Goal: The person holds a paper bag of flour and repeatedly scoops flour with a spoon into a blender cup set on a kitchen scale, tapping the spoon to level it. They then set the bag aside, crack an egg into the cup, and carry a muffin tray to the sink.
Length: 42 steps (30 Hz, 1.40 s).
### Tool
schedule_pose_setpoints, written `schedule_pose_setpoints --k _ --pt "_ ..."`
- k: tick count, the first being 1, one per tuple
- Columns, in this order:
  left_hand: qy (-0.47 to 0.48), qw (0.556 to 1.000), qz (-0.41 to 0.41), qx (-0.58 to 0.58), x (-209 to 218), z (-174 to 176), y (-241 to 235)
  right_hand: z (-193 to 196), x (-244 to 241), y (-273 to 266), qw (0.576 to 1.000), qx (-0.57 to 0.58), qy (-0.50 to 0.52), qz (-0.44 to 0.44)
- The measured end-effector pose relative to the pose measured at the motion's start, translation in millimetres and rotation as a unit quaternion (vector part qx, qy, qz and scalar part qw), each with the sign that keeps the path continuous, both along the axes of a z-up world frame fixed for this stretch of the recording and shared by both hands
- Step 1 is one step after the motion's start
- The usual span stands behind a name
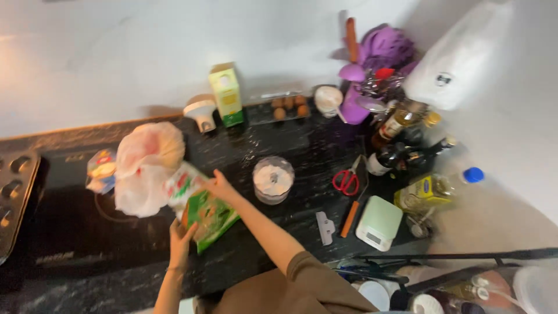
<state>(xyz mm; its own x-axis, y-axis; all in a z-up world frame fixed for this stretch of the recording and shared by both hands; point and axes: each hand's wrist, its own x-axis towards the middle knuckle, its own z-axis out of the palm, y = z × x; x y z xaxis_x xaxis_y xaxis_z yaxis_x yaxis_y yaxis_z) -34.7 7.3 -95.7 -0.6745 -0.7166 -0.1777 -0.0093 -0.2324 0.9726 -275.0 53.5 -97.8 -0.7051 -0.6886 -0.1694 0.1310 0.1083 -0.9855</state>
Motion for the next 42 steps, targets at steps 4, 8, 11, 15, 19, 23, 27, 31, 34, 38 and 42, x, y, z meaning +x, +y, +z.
schedule_pose_setpoints --k 4,8,11,15,19,23,27,31,34,38,42 --pt "0.051 0.998 -0.028 -0.031 4.5 29.9 11.0 57.8 24.6 33.8 0.998 -0.041 0.040 0.020" --pt "0.102 0.990 -0.051 -0.083 9.6 76.0 31.2 108.2 39.5 70.7 0.996 -0.031 0.069 0.050" --pt "0.101 0.992 -0.024 -0.071 14.6 123.1 41.3 151.3 47.2 94.7 0.992 -0.085 0.063 0.072" --pt "0.083 0.986 0.011 -0.146 5.2 183.7 36.9 209.4 38.5 128.0 0.973 -0.137 0.163 0.089" --pt "0.177 0.969 -0.001 -0.169 -29.7 267.1 42.4 290.4 24.4 167.7 0.936 -0.231 0.231 0.131" --pt "0.258 0.931 -0.113 -0.231 -99.5 319.4 57.8 351.0 -1.0 214.7 0.915 -0.296 0.263 0.077" --pt "0.277 0.918 -0.179 -0.220 -186.1 338.4 87.8 346.2 -46.5 262.3 0.909 -0.265 0.314 -0.063" --pt "0.167 0.930 -0.275 -0.178 -255.7 332.7 128.5 314.8 -77.5 308.7 0.895 -0.194 0.303 -0.265" --pt "0.207 0.906 -0.307 -0.207 -295.4 302.3 144.8 279.3 -96.6 334.0 0.864 -0.201 0.256 -0.384" --pt "0.233 0.895 -0.327 -0.196 -292.5 285.7 153.0 225.7 -115.3 353.7 0.789 -0.217 0.169 -0.550" --pt "0.196 0.898 -0.326 -0.221 -252.6 306.8 147.4 122.6 -152.8 355.4 0.717 -0.139 0.253 -0.635"
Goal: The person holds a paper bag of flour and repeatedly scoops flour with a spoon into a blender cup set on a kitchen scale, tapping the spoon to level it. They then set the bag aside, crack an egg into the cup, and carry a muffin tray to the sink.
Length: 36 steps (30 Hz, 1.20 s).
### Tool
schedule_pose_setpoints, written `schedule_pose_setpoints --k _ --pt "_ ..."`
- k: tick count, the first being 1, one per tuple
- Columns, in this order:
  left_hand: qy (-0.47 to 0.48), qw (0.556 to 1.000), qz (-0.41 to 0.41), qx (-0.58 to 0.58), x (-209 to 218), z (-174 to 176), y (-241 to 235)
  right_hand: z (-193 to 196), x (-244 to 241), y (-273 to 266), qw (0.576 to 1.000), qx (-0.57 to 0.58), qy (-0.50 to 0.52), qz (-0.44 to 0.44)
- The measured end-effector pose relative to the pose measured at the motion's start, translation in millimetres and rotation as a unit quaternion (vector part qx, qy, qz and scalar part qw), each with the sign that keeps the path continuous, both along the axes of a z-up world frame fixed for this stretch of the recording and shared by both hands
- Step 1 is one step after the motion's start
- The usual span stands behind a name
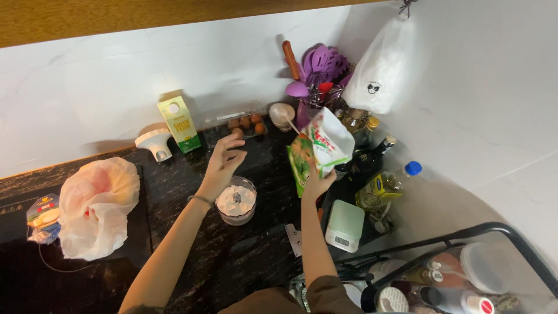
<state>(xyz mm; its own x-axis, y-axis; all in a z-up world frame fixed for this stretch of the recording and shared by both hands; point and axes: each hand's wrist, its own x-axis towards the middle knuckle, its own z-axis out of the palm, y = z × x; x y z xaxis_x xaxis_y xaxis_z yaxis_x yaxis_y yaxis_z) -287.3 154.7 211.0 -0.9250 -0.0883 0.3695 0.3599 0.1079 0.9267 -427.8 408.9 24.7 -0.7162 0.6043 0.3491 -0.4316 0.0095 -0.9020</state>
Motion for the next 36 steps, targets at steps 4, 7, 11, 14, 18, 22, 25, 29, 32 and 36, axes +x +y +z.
schedule_pose_setpoints --k 4,7,11,14,18,22,25,29,32,36 --pt "-0.021 0.999 0.037 0.004 32.2 -4.0 -25.5 -6.5 7.9 -18.9 0.984 -0.120 -0.115 -0.064" --pt "-0.019 0.998 0.064 0.015 48.2 -25.0 -53.6 -16.0 2.2 -18.8 0.981 -0.102 -0.133 -0.095" --pt "-0.017 0.993 0.106 0.053 76.7 -47.8 -86.8 -64.9 -26.7 -3.6 0.994 -0.004 -0.077 -0.081" --pt "-0.065 0.983 0.156 0.067 109.0 -43.2 -90.1 -30.8 22.4 -8.7 0.992 0.009 -0.101 -0.081" --pt "-0.084 0.975 0.188 0.078 130.3 -67.8 -99.9 -50.3 69.6 -17.4 0.963 0.047 -0.243 -0.107" --pt "-0.119 0.965 0.210 0.104 135.8 -83.0 -99.1 -118.8 53.8 -16.8 0.948 0.110 -0.179 0.238" --pt "-0.128 0.964 0.203 0.115 140.6 -86.8 -94.9 -160.9 21.7 -1.9 0.931 0.104 -0.164 0.310" --pt "-0.142 0.961 0.196 0.133 147.5 -109.5 -100.7 -147.9 11.9 16.9 0.948 0.092 -0.204 0.225" --pt "-0.159 0.961 0.179 0.137 141.5 -139.3 -101.3 -105.5 29.8 10.6 0.930 0.092 -0.282 0.220" --pt "-0.169 0.969 0.171 0.054 127.2 -147.3 -81.8 -70.7 38.1 -8.1 0.919 0.094 -0.290 0.248"
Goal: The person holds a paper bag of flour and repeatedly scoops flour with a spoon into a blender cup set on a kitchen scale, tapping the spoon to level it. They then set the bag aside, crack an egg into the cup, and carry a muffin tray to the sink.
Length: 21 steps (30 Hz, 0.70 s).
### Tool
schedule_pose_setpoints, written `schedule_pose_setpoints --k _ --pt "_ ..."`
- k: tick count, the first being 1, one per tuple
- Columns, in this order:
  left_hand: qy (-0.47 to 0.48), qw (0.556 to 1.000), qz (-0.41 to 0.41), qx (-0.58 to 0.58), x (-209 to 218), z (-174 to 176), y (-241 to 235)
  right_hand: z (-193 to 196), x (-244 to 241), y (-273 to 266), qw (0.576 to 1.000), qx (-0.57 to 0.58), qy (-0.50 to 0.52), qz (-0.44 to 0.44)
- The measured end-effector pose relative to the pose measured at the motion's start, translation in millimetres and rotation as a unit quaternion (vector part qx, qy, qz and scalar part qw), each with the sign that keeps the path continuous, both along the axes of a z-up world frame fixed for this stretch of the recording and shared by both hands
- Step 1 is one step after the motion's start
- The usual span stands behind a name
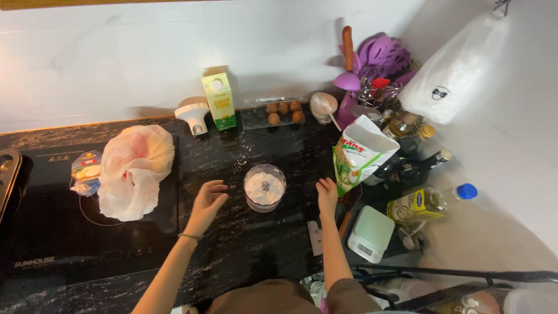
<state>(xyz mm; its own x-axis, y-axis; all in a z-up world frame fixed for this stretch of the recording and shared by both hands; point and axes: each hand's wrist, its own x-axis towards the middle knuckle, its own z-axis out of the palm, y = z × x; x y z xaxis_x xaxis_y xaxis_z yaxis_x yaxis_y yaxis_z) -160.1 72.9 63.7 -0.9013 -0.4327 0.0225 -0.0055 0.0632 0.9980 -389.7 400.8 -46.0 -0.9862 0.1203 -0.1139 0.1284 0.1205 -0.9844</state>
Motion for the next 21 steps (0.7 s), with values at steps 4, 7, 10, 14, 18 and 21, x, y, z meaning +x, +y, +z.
schedule_pose_setpoints --k 4,7,10,14,18,21 --pt "-0.036 0.998 -0.026 -0.046 -7.1 22.0 24.1 9.5 -26.8 -26.3 0.988 -0.101 0.036 0.113" --pt "-0.051 0.997 -0.039 -0.051 -8.5 29.2 32.2 22.1 -78.1 -59.9 0.985 -0.018 0.107 0.137" --pt "-0.053 0.996 -0.045 -0.049 -7.5 26.9 31.7 27.6 -141.7 -96.9 0.971 0.078 0.181 0.131" --pt "-0.039 0.997 -0.038 -0.056 1.2 26.7 23.8 8.9 -223.2 -141.5 0.911 0.258 0.296 0.124" --pt "-0.051 0.998 0.001 -0.023 21.1 3.2 -2.5 33.1 -238.9 -167.3 0.877 0.382 0.272 0.098" --pt "-0.006 0.996 0.029 -0.081 35.3 -52.1 -43.1 41.5 -242.1 -181.7 0.863 0.448 0.210 0.104"
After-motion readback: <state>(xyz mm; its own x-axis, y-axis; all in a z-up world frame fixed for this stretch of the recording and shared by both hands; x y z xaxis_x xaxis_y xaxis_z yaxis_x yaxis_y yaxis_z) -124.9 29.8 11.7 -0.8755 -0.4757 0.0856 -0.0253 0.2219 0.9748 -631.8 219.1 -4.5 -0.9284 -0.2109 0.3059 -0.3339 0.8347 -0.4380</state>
